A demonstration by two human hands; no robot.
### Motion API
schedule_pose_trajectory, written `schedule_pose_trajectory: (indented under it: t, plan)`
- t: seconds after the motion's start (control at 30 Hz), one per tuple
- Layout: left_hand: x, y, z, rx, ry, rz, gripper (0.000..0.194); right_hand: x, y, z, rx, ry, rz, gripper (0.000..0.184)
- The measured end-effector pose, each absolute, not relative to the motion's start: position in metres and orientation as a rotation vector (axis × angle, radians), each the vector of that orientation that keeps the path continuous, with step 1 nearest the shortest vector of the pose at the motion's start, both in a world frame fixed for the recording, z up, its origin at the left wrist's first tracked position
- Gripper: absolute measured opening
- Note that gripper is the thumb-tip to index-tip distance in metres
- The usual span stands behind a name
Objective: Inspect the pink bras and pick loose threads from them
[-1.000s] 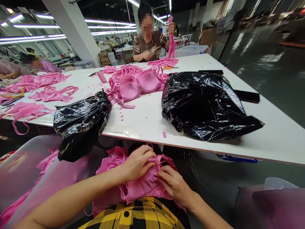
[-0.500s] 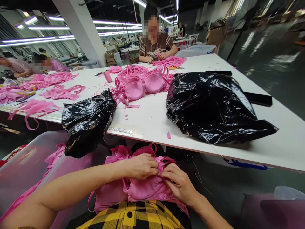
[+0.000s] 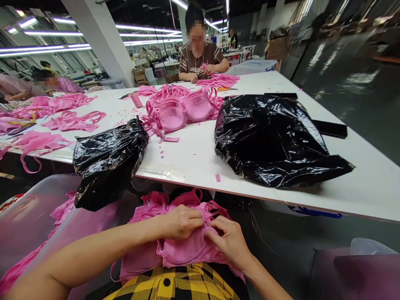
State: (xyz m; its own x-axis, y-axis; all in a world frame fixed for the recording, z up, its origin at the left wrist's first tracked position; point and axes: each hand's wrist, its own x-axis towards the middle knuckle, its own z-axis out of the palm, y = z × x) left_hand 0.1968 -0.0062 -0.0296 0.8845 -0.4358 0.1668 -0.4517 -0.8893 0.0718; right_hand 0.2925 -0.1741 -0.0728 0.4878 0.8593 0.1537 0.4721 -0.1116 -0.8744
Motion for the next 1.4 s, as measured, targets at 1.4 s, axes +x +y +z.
schedule_pose_trajectory:
  t: [1.4]
  plan:
    - [0.182, -0.011, -0.032, 2.684, -0.488, 0.396, 0.027, 0.287, -0.16, -0.071, -1.402, -1.375, 0.312, 0.024]
